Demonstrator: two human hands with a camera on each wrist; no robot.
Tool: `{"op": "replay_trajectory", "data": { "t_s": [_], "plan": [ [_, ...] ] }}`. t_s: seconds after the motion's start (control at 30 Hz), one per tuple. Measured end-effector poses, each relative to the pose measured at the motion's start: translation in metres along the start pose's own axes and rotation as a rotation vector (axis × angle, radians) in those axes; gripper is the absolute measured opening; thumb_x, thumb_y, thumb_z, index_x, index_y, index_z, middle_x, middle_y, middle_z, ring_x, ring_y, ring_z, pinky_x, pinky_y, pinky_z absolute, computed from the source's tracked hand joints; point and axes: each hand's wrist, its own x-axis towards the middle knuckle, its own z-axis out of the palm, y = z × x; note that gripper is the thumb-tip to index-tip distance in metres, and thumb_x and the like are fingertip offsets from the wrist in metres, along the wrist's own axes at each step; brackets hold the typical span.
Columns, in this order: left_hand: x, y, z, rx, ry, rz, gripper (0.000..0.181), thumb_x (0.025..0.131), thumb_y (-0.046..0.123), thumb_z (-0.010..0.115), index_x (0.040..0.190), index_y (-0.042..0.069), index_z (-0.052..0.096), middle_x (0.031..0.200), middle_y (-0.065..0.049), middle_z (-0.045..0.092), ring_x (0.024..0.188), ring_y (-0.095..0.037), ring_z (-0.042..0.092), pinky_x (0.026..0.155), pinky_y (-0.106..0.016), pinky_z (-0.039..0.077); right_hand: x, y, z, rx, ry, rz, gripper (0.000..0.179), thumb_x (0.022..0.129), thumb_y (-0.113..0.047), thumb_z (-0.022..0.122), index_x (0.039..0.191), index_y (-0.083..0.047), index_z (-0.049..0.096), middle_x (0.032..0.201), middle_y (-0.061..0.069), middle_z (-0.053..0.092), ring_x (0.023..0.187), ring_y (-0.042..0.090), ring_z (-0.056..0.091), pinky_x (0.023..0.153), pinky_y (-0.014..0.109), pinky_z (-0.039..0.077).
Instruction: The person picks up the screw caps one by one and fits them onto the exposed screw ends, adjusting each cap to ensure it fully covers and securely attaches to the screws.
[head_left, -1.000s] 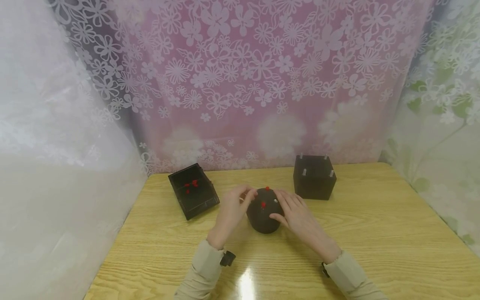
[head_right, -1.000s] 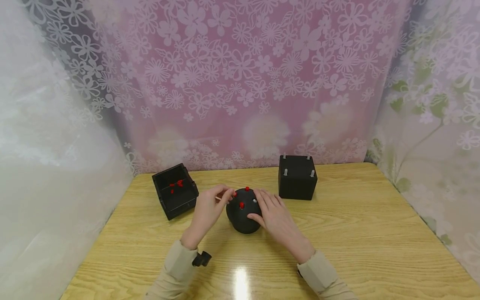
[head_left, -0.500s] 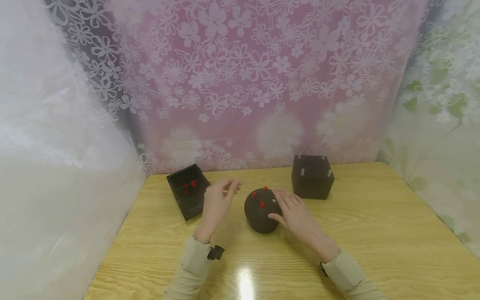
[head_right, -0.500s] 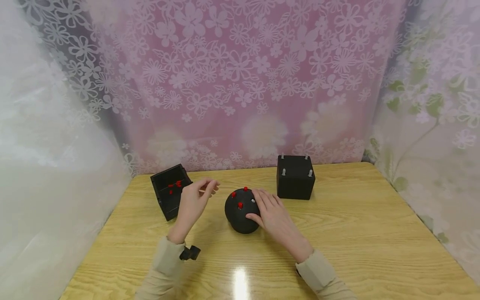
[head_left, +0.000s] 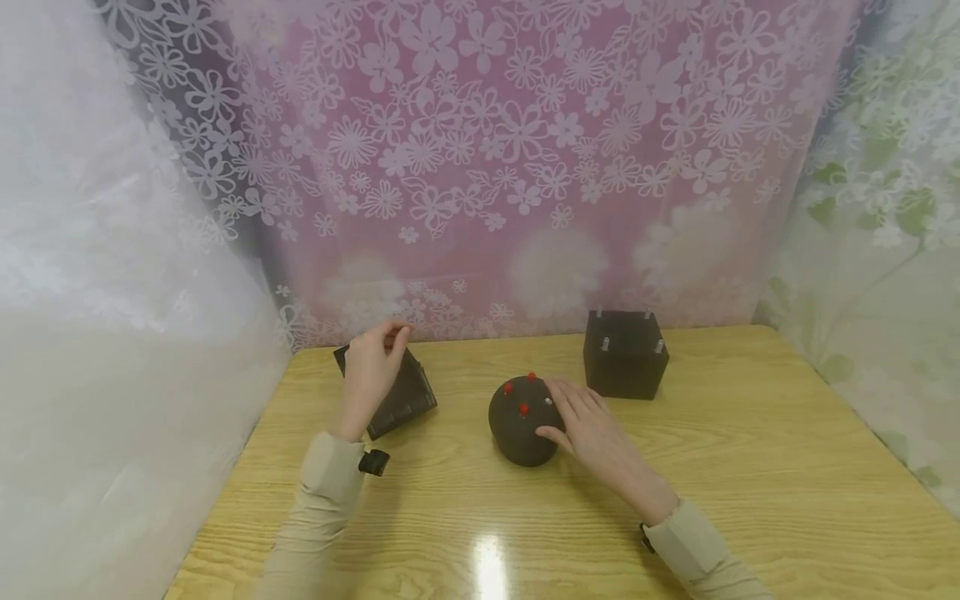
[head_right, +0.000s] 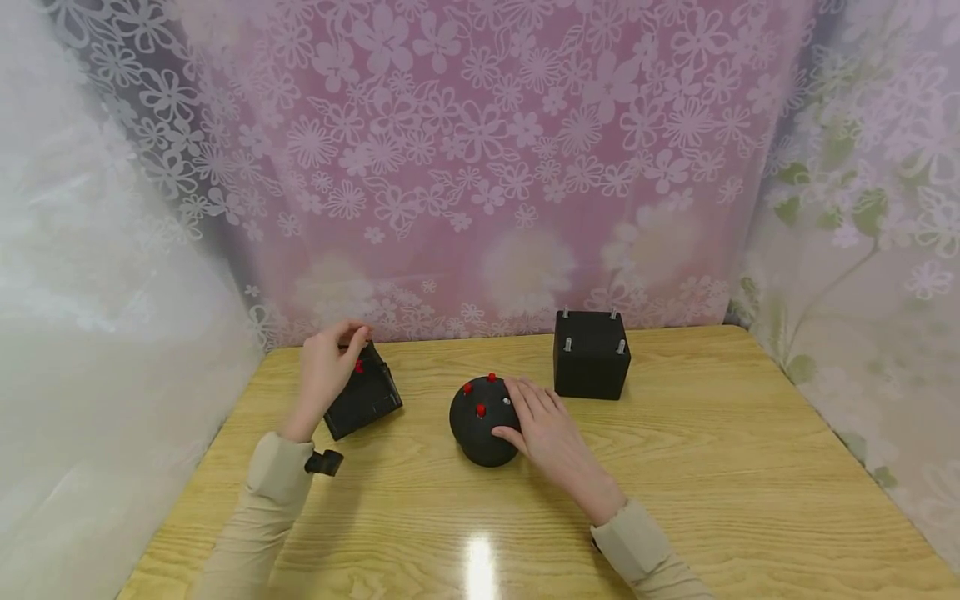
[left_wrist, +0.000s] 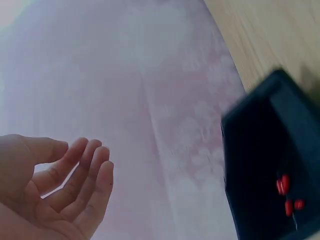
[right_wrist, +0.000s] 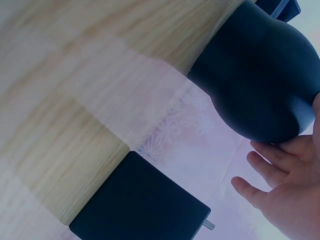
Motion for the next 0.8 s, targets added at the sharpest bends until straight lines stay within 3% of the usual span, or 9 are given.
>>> {"op": "replay_trajectory", "data": {
  "t_s": [0.13, 0.23, 0.37, 0.47, 0.63, 0.8],
  "plan": [
    [0.015, -0.016, -0.005, 0.050, -0.044, -0.058, 0.020, 0.103, 0.014, 0.061, 0.111, -0.001, 0.072, 0.100, -0.018, 0.075, 0.084, -0.033, 0.074, 0.071, -0.049, 0.059, 0.000, 0.001, 0.001, -0.002, 0.014, -0.004, 0.083, 0.103, -0.061, 0.030, 0.151, 0.006, 0.039, 0.145, 0.023, 0.052, 0.135, 0.040, 0.049, 0.107, 0.059, 0.043],
    [0.024, -0.027, -0.007, 0.105, -0.102, -0.116, 0.021, 0.103, 0.014, 0.060, 0.113, -0.001, 0.071, 0.104, -0.019, 0.075, 0.089, -0.035, 0.074, 0.079, -0.054, 0.056, 0.000, 0.002, 0.001, -0.006, 0.020, -0.005, 0.083, 0.103, -0.061, 0.029, 0.152, 0.006, 0.038, 0.145, 0.023, 0.052, 0.136, 0.040, 0.048, 0.108, 0.060, 0.043],
    [0.033, -0.042, -0.005, 0.185, -0.180, -0.173, 0.021, 0.103, 0.012, 0.060, 0.112, -0.003, 0.071, 0.104, -0.021, 0.074, 0.088, -0.037, 0.071, 0.089, -0.061, 0.050, -0.001, 0.002, 0.001, -0.006, 0.018, -0.001, 0.083, 0.103, -0.061, 0.030, 0.152, 0.006, 0.038, 0.145, 0.023, 0.052, 0.136, 0.040, 0.048, 0.108, 0.060, 0.042],
    [0.038, -0.051, -0.002, 0.241, -0.233, -0.192, 0.020, 0.102, 0.011, 0.061, 0.109, -0.004, 0.072, 0.101, -0.021, 0.074, 0.086, -0.038, 0.070, 0.089, -0.062, 0.049, 0.000, 0.002, 0.001, -0.010, 0.012, -0.002, 0.084, 0.103, -0.062, 0.029, 0.151, 0.006, 0.039, 0.145, 0.023, 0.052, 0.135, 0.040, 0.049, 0.108, 0.059, 0.043],
    [0.046, -0.066, 0.002, 0.336, -0.385, -0.232, 0.021, 0.101, 0.011, 0.061, 0.104, -0.007, 0.073, 0.105, -0.023, 0.073, 0.100, -0.043, 0.068, 0.099, -0.066, 0.046, 0.000, 0.002, 0.000, -0.013, 0.013, -0.006, 0.084, 0.103, -0.061, 0.028, 0.151, 0.007, 0.039, 0.145, 0.024, 0.052, 0.134, 0.040, 0.049, 0.108, 0.059, 0.043],
    [0.051, -0.080, 0.008, 0.367, -0.512, -0.264, 0.019, 0.098, 0.008, 0.063, 0.099, -0.007, 0.075, 0.108, -0.024, 0.072, 0.113, -0.048, 0.062, 0.109, -0.072, 0.034, 0.000, 0.003, 0.000, -0.015, 0.024, -0.018, 0.082, 0.104, -0.059, 0.031, 0.150, 0.008, 0.039, 0.143, 0.025, 0.053, 0.131, 0.043, 0.051, 0.105, 0.060, 0.044]
  ]
}}
